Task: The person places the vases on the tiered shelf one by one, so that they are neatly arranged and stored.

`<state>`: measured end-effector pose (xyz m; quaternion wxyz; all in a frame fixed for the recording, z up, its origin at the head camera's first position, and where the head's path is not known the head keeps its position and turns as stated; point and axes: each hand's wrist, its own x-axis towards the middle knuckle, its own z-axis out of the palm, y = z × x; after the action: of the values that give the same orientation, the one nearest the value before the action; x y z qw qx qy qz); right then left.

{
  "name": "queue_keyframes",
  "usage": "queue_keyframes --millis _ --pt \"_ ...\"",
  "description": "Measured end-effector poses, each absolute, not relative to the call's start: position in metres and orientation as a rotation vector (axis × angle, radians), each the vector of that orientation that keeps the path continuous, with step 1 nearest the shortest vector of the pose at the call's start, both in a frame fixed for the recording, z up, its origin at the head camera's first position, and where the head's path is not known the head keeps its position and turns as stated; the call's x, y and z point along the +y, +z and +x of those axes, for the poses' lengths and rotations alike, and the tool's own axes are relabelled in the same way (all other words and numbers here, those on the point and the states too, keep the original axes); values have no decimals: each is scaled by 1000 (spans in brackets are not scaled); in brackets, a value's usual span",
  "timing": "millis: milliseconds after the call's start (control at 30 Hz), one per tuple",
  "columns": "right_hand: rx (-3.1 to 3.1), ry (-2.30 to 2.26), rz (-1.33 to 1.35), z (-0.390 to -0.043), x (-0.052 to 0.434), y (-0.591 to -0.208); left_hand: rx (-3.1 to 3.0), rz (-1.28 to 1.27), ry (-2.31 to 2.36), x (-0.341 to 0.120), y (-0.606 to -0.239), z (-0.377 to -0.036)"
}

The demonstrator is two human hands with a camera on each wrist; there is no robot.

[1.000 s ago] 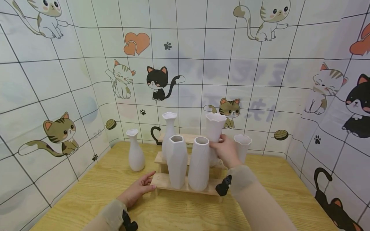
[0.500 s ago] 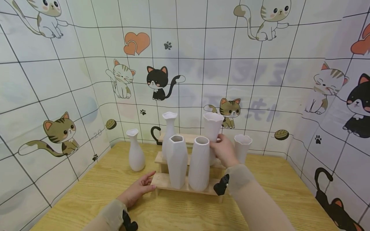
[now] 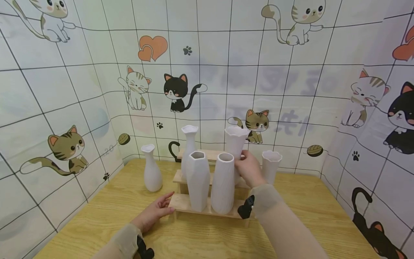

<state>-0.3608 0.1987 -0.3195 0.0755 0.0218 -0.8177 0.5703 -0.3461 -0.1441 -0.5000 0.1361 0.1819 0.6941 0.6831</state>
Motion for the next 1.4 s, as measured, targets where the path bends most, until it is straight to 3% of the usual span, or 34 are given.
queue_keyframes --millis 800,1400 --pt "-2484 1746 145 -355 205 -325 2014 532 1975 -145 -497 -344" --pt "-2347 1708 123 -335 251 -358 2032 530 1963 -146 -498 -344"
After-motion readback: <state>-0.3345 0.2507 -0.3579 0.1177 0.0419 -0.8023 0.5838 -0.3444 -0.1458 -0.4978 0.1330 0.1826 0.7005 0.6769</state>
